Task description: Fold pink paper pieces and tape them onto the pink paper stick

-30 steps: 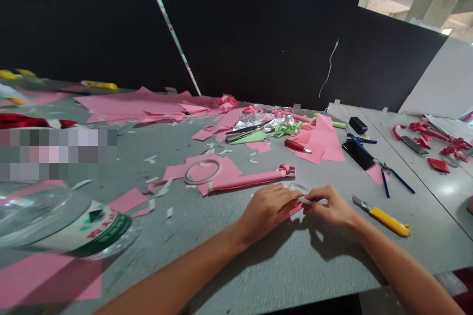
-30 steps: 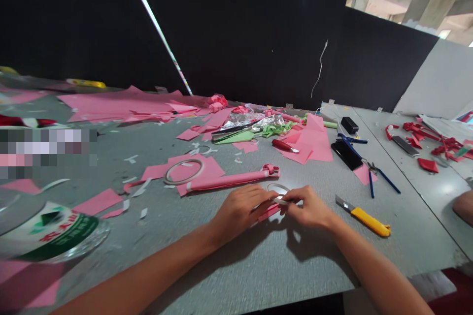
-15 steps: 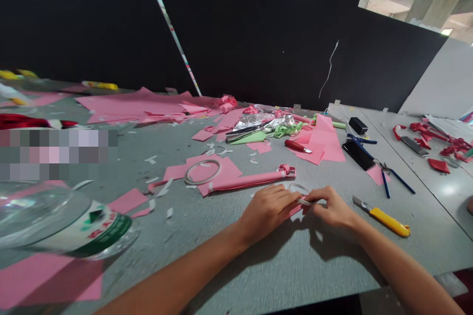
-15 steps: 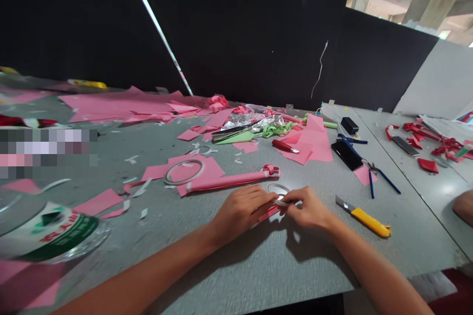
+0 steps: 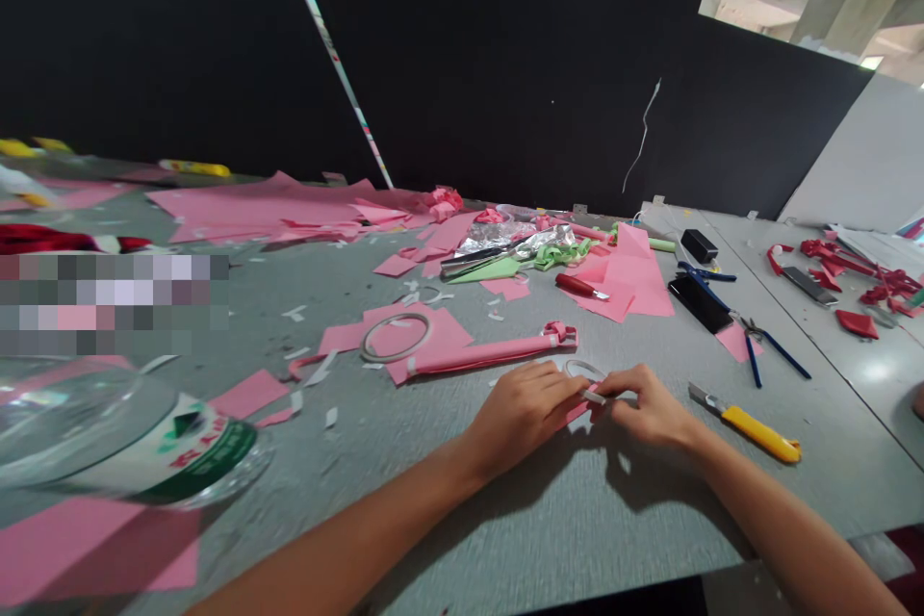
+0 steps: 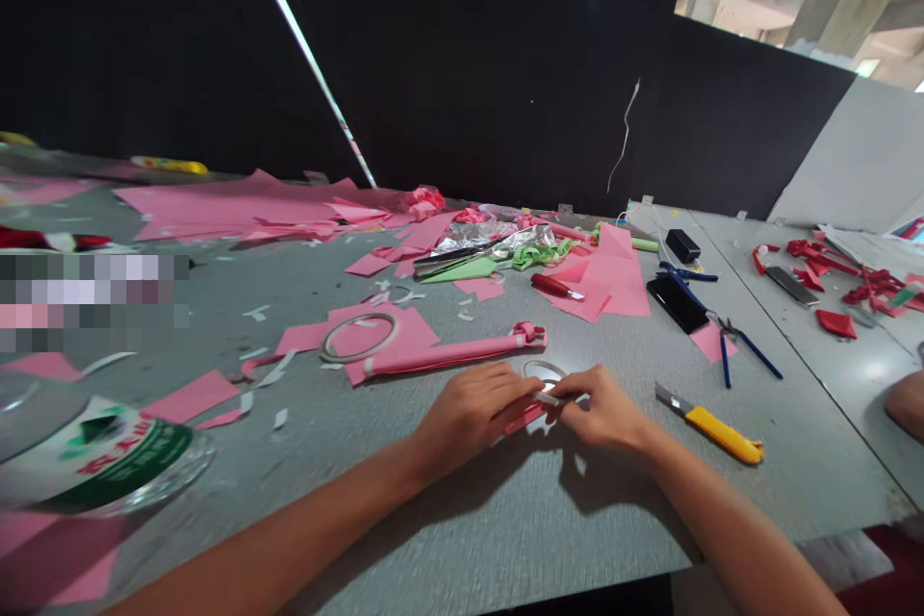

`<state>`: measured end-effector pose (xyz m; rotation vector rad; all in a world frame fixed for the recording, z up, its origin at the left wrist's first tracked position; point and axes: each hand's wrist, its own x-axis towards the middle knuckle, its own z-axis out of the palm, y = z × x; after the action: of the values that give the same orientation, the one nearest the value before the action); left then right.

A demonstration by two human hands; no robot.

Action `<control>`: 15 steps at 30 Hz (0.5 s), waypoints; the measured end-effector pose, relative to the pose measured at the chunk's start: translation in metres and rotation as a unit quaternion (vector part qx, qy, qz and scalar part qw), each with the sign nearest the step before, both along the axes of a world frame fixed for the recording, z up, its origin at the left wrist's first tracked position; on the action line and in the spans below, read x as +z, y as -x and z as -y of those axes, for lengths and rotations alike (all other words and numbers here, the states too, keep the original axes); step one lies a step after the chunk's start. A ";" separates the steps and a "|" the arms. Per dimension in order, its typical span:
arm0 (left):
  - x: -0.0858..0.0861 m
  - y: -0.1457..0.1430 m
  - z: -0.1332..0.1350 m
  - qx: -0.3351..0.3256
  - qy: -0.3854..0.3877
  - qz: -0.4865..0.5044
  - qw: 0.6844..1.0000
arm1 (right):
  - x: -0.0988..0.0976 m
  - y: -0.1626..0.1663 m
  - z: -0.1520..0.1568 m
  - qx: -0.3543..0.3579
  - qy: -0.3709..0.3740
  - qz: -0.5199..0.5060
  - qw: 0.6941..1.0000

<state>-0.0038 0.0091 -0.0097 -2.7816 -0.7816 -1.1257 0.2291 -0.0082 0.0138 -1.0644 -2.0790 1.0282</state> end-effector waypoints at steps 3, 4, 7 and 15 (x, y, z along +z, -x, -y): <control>0.001 0.001 -0.001 -0.002 0.007 0.005 1.000 | 0.002 0.000 0.001 0.009 0.001 -0.009 1.000; 0.001 0.001 -0.001 -0.003 0.008 0.006 1.000 | 0.002 0.000 0.001 0.012 0.000 -0.009 1.000; -0.001 0.001 -0.002 -0.007 0.018 0.012 1.000 | 0.004 -0.001 0.002 0.012 -0.001 -0.006 1.000; 0.001 0.004 -0.004 0.008 0.197 0.131 0.972 | 0.015 -0.012 -0.002 0.058 0.048 -0.059 0.995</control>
<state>-0.0077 0.0136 -0.0084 -2.9576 -1.1662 -1.5046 0.2410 -0.0065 0.0288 -0.9133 -2.0325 1.2302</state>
